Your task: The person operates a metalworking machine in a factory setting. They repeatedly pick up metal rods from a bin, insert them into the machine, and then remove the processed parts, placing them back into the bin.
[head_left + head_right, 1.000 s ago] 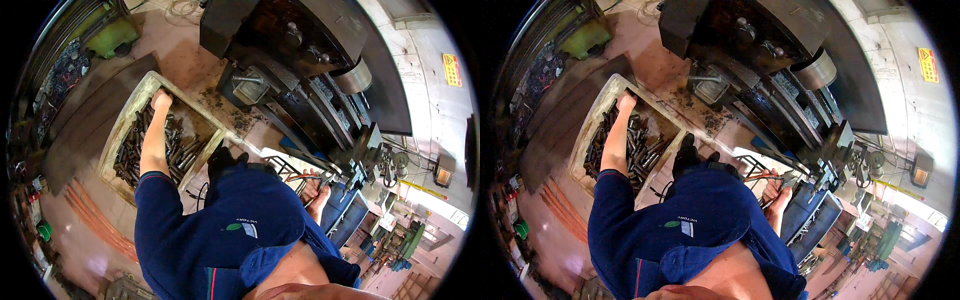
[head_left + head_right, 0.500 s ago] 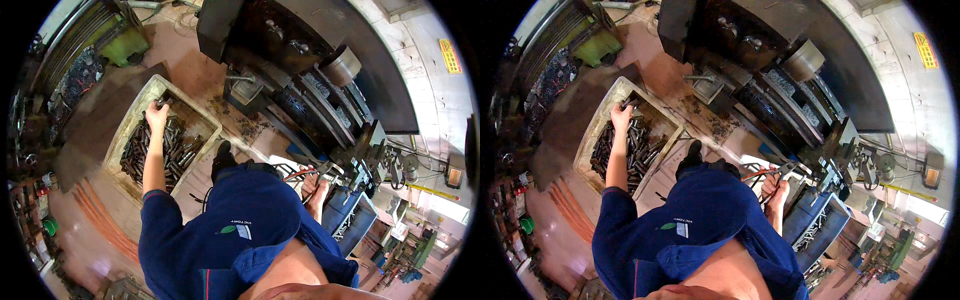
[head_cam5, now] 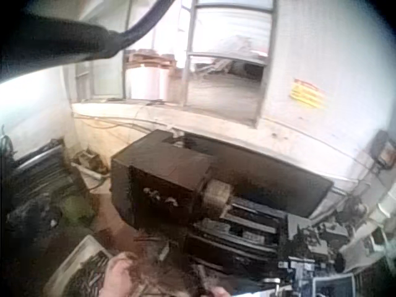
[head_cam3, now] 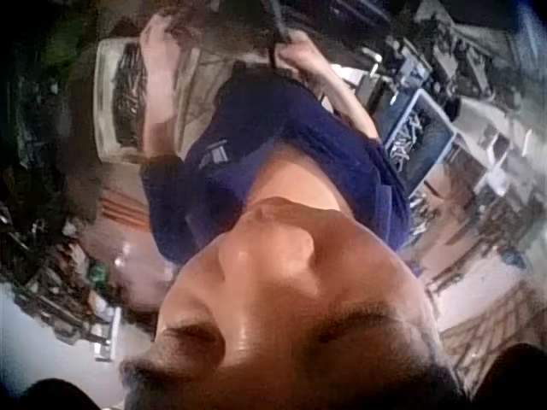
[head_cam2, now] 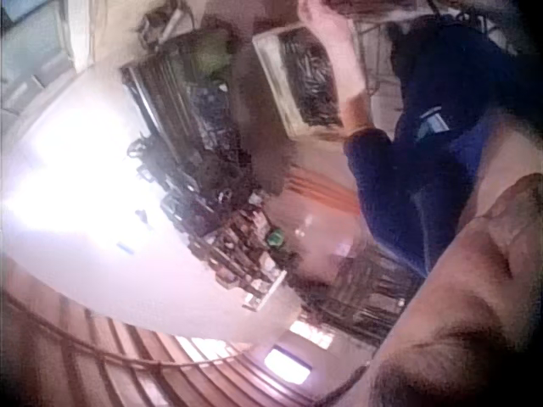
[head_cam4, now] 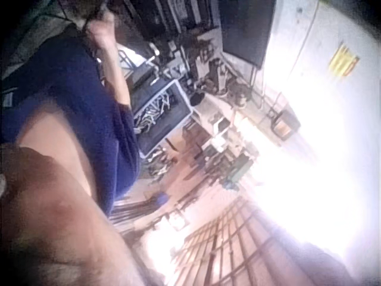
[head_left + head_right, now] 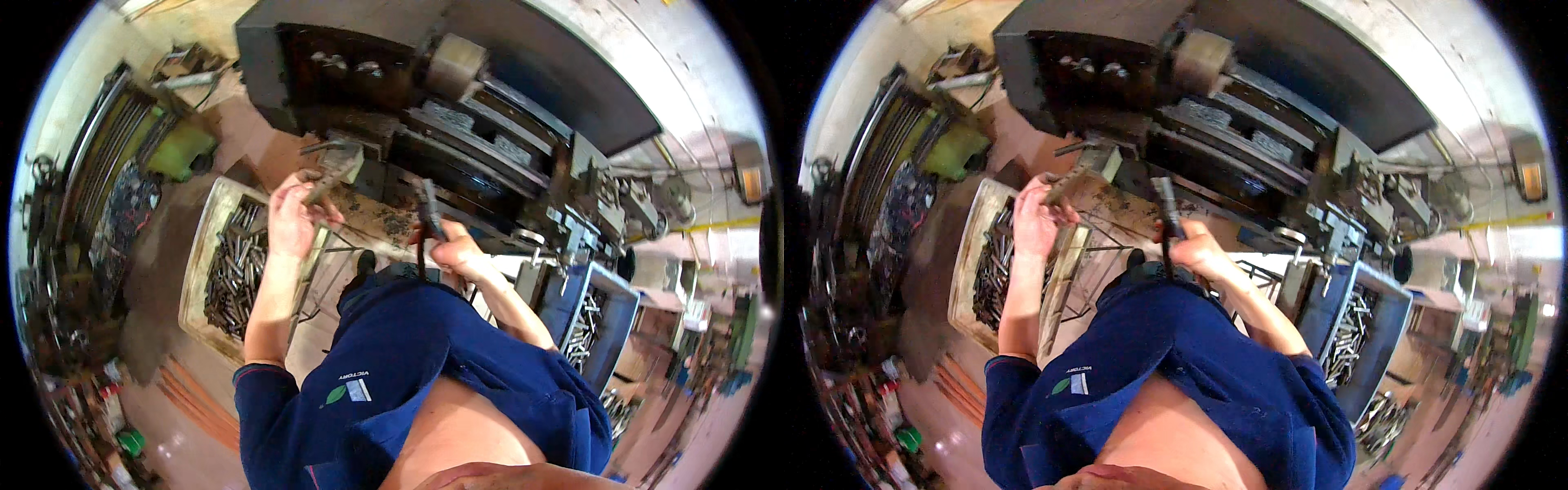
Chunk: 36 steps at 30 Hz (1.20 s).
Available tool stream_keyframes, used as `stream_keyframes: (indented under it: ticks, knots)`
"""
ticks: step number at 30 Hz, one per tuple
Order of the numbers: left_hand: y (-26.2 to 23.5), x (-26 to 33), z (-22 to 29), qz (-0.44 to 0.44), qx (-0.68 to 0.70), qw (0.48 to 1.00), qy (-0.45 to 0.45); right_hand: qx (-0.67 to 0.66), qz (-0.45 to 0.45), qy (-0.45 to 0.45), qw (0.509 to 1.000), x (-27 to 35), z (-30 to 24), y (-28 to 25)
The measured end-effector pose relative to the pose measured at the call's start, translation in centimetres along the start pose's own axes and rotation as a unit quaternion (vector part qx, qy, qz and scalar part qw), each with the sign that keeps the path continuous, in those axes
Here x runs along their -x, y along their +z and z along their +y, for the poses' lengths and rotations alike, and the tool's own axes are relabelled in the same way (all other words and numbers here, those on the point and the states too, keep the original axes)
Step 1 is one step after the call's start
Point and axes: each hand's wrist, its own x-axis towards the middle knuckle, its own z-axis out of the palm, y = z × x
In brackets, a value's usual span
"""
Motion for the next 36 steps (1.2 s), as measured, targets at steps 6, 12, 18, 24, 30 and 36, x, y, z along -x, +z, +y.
stream_keyframes:
  ticks: [6,12,18,24,30,36]
  knots:
    - [6.3,0.1,-4.3,-0.123,-0.056,0.984,-0.12,0.05,0.0,0.009,0.999,1.0,1.0,-0.4]
    - [7.7,-1.1,-6.6,-0.202,-0.114,0.958,-0.169,0.113,0.123,-0.021,0.986,2.9,0.7,-0.4]
    - [8.0,-2.7,-7.5,-0.263,-0.125,0.932,-0.215,0.19,0.221,0.005,0.957,4.4,-0.4,0.8]
    - [7.8,-4.9,-7.7,-0.34,-0.125,0.899,-0.249,0.119,0.283,-0.047,0.95,4.1,-0.1,2.4]
    - [7.5,-6.5,-7.9,-0.369,-0.106,0.876,-0.291,0.132,0.318,0.003,0.939,3.2,0.5,3.2]
    - [7.7,-8.3,-8.2,-0.411,-0.098,0.858,-0.292,0.026,0.361,0.06,0.93,2.3,0.0,4.4]
